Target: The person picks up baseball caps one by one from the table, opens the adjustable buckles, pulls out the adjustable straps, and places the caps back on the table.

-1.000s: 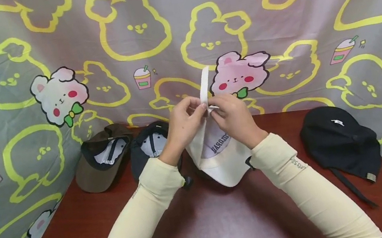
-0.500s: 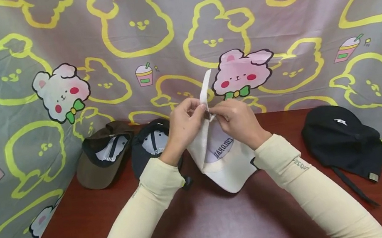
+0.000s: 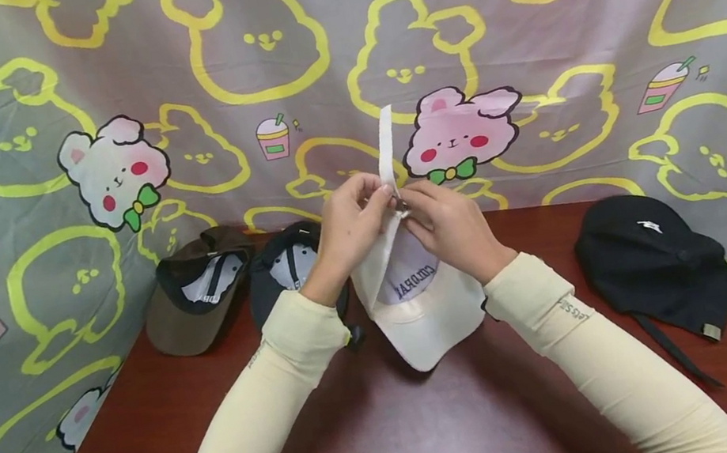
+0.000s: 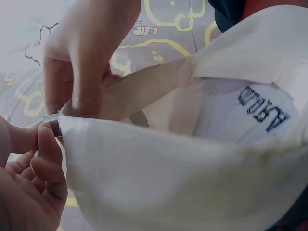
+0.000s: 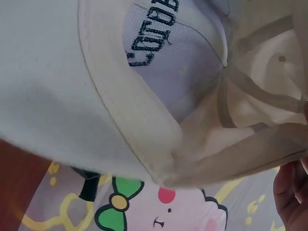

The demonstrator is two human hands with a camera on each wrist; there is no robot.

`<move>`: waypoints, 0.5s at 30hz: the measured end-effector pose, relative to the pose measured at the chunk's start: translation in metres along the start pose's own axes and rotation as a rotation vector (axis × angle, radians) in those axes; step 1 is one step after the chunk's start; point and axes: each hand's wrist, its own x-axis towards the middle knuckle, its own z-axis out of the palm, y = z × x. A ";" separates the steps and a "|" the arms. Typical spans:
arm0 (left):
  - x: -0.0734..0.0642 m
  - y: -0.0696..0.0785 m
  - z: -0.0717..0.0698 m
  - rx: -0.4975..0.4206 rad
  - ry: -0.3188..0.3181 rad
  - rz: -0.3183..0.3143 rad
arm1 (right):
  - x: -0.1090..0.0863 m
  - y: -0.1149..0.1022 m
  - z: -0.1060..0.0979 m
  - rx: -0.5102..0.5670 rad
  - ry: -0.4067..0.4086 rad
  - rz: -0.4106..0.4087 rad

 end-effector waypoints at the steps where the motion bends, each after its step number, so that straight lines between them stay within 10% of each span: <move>1: 0.000 0.001 -0.001 0.001 -0.001 -0.002 | 0.001 -0.001 0.000 0.003 0.007 -0.009; 8: -0.002 0.004 -0.005 -0.022 0.019 0.029 | 0.008 -0.005 -0.001 0.007 0.056 -0.097; 15: -0.011 0.003 -0.005 0.017 -0.001 0.199 | 0.008 -0.004 0.002 0.034 0.124 -0.071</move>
